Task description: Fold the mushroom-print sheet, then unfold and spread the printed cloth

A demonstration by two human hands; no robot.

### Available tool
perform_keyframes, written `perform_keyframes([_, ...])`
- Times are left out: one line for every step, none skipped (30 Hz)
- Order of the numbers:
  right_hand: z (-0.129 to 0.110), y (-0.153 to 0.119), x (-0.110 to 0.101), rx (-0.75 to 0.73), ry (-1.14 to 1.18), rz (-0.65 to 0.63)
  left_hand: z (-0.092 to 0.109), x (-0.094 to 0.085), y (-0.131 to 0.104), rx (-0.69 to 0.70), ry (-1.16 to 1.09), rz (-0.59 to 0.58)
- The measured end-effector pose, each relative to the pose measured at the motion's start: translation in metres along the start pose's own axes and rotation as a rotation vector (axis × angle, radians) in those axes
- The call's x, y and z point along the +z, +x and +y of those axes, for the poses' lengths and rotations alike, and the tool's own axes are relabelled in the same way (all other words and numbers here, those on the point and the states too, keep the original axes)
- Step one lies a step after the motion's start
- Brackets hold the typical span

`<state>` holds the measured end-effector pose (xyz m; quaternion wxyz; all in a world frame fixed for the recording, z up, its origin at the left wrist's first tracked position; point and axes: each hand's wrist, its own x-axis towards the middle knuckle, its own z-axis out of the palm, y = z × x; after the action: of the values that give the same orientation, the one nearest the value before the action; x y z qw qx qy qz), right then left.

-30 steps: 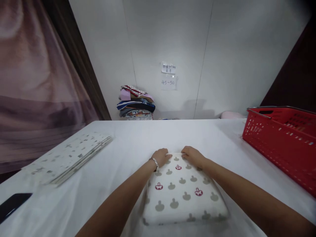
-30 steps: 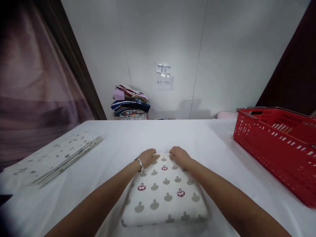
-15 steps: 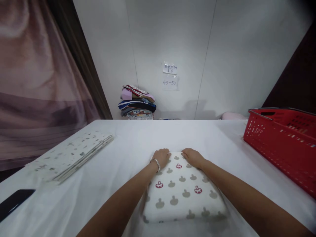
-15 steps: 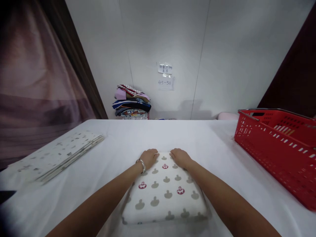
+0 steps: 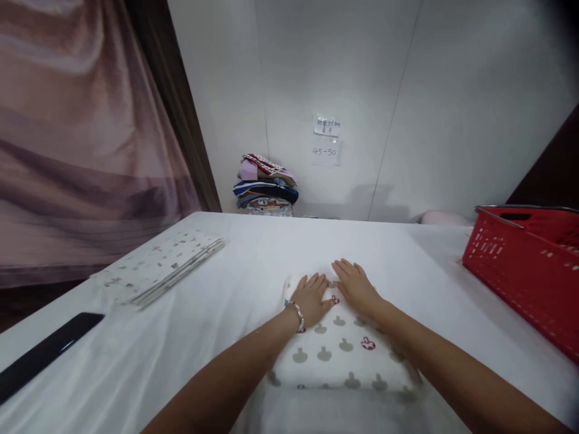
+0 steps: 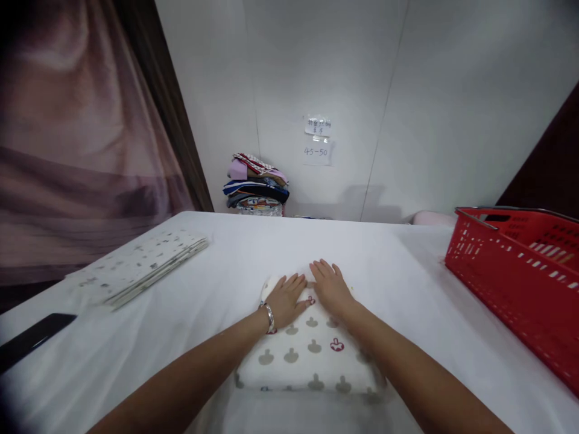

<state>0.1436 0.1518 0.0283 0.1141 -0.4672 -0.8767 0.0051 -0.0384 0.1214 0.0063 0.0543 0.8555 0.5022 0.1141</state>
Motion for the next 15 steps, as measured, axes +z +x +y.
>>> perform_keyframes([-0.005, -0.004, 0.003, -0.028, 0.006, 0.016, 0.000, 0.001, 0.001, 0.007, 0.003, 0.012])
perform_keyframes([-0.010, -0.008, 0.006, -0.048, 0.018, 0.009, 0.001, 0.001, 0.001, 0.010, 0.006, 0.023])
perform_keyframes([-0.012, -0.012, 0.011, -0.054, 0.033, -0.017, 0.002, 0.001, 0.001, 0.014, 0.006, 0.025])
perform_keyframes([-0.013, -0.015, 0.016, -0.045, 0.046, -0.053, 0.002, 0.001, 0.002, 0.018, 0.004, 0.018])
perform_keyframes([-0.013, -0.018, 0.020, -0.031, 0.056, -0.083, 0.003, 0.001, 0.002, 0.019, 0.001, 0.008])
perform_keyframes([-0.013, -0.019, 0.024, -0.020, 0.061, -0.100, 0.002, 0.000, 0.002, 0.007, 0.002, 0.004])
perform_keyframes([-0.011, -0.020, 0.026, -0.017, 0.062, -0.105, 0.001, -0.001, 0.001, -0.020, 0.010, 0.013])
perform_keyframes([-0.010, -0.020, 0.028, -0.019, 0.062, -0.102, -0.001, -0.003, -0.001, -0.061, 0.023, 0.031])
perform_keyframes([-0.009, -0.020, 0.029, -0.023, 0.062, -0.098, -0.005, -0.005, -0.003, -0.123, 0.036, 0.054])
perform_keyframes([-0.009, -0.020, 0.029, -0.027, 0.060, -0.094, -0.009, -0.007, -0.006, -0.205, 0.042, 0.078])
perform_keyframes([-0.008, -0.020, 0.028, -0.029, 0.057, -0.092, -0.015, -0.009, -0.010, -0.298, 0.036, 0.095])
perform_keyframes([-0.008, -0.020, 0.027, -0.030, 0.055, -0.091, -0.021, -0.011, -0.015, -0.393, 0.019, 0.111])
perform_keyframes([-0.009, -0.020, 0.026, -0.029, 0.052, -0.090, -0.027, -0.014, -0.019, -0.481, -0.006, 0.130])
perform_keyframes([-0.009, -0.020, 0.026, -0.028, 0.049, -0.091, -0.033, -0.016, -0.024, -0.556, -0.033, 0.158])
perform_keyframes([-0.010, -0.020, 0.025, -0.026, 0.047, -0.091, -0.038, -0.018, -0.027, -0.612, -0.064, 0.188])
